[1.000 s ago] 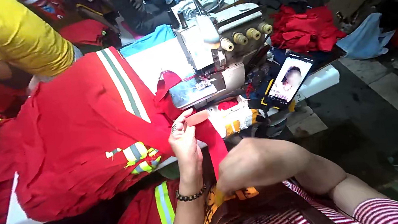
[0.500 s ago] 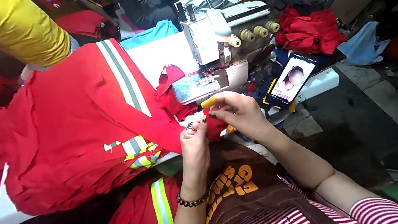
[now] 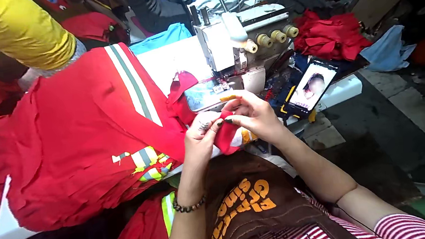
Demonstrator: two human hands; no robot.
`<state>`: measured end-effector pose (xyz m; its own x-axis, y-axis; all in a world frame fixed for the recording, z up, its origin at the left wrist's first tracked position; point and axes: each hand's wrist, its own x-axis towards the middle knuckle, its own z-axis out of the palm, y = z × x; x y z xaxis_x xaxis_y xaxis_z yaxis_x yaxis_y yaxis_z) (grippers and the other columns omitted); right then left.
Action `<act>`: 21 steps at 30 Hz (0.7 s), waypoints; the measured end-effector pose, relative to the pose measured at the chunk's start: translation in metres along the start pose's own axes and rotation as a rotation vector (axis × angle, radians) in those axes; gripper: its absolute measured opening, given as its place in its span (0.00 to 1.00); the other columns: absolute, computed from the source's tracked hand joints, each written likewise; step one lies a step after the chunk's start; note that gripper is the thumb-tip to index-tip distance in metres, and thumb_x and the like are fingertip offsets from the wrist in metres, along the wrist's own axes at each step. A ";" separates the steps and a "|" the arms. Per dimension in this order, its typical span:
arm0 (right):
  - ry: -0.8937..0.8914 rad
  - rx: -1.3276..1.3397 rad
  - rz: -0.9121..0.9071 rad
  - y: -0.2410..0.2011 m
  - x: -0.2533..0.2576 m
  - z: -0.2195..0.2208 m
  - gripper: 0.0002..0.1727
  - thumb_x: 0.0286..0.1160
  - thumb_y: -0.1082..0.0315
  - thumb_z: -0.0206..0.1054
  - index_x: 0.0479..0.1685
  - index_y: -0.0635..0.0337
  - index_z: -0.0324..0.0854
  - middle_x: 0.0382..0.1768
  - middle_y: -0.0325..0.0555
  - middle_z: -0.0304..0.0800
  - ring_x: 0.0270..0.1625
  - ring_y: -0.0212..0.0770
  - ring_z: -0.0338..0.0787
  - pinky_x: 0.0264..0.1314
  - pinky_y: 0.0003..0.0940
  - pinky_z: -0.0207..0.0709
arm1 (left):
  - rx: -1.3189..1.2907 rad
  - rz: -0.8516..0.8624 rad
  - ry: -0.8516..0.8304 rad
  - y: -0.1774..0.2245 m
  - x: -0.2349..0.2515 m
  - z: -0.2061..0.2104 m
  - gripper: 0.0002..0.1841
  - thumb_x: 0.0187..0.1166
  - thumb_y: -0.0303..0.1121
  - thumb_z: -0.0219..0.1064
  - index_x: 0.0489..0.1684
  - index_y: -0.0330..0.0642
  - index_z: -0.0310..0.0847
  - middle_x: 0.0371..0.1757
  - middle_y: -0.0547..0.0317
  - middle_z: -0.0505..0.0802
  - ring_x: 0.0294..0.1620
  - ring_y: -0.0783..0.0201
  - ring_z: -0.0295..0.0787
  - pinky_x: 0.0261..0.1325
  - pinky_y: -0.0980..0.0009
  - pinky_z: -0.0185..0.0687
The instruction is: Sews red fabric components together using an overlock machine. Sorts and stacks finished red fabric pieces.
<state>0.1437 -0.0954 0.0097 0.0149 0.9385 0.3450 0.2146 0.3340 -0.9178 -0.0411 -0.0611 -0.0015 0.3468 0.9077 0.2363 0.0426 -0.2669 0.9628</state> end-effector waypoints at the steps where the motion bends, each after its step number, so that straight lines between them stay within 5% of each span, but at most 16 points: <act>1: -0.034 0.128 0.069 0.006 0.004 -0.001 0.27 0.70 0.80 0.73 0.70 0.62 0.76 0.45 0.45 0.92 0.31 0.33 0.91 0.34 0.28 0.90 | 0.126 0.091 -0.062 -0.001 0.014 -0.009 0.07 0.79 0.24 0.69 0.49 0.38 0.90 0.50 0.64 0.92 0.50 0.77 0.89 0.58 0.77 0.86; 4: 0.020 0.300 0.223 0.023 0.015 0.001 0.26 0.71 0.82 0.70 0.70 0.59 0.75 0.33 0.48 0.89 0.23 0.38 0.88 0.25 0.31 0.88 | 0.357 0.276 -0.188 0.000 0.053 -0.027 0.07 0.76 0.22 0.71 0.47 0.37 0.91 0.50 0.57 0.93 0.51 0.71 0.90 0.60 0.71 0.85; 7: 0.145 0.208 0.285 0.034 0.021 0.006 0.22 0.78 0.74 0.70 0.70 0.56 0.76 0.29 0.48 0.88 0.20 0.38 0.87 0.21 0.32 0.85 | 0.514 0.259 -0.167 -0.005 0.071 -0.020 0.09 0.75 0.26 0.73 0.50 0.44 0.89 0.42 0.55 0.92 0.35 0.61 0.85 0.39 0.59 0.82; 11: 0.245 0.116 0.313 0.042 0.018 0.009 0.25 0.77 0.74 0.71 0.74 0.55 0.73 0.28 0.46 0.88 0.20 0.38 0.87 0.23 0.33 0.87 | 0.879 0.515 -0.027 -0.025 0.073 0.008 0.07 0.80 0.30 0.69 0.47 0.40 0.91 0.55 0.46 0.91 0.62 0.43 0.85 0.67 0.43 0.76; 15: 0.263 0.178 0.303 0.048 0.009 -0.003 0.29 0.75 0.77 0.70 0.75 0.57 0.67 0.29 0.46 0.87 0.21 0.37 0.87 0.24 0.31 0.86 | 1.094 0.485 0.219 -0.033 0.036 0.053 0.14 0.80 0.24 0.64 0.58 0.41 0.91 0.59 0.43 0.92 0.61 0.42 0.88 0.66 0.42 0.78; 21: 0.285 0.198 0.240 0.050 0.007 -0.007 0.29 0.75 0.77 0.71 0.75 0.56 0.67 0.30 0.45 0.86 0.20 0.36 0.85 0.22 0.29 0.84 | 1.110 0.390 0.280 -0.034 0.032 0.064 0.15 0.82 0.23 0.60 0.60 0.40 0.90 0.62 0.45 0.91 0.67 0.46 0.86 0.69 0.50 0.79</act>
<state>0.1611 -0.0725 -0.0326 0.3172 0.9392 0.1315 -0.0197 0.1452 -0.9892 0.0284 -0.0432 -0.0352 0.3068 0.7061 0.6382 0.8089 -0.5468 0.2161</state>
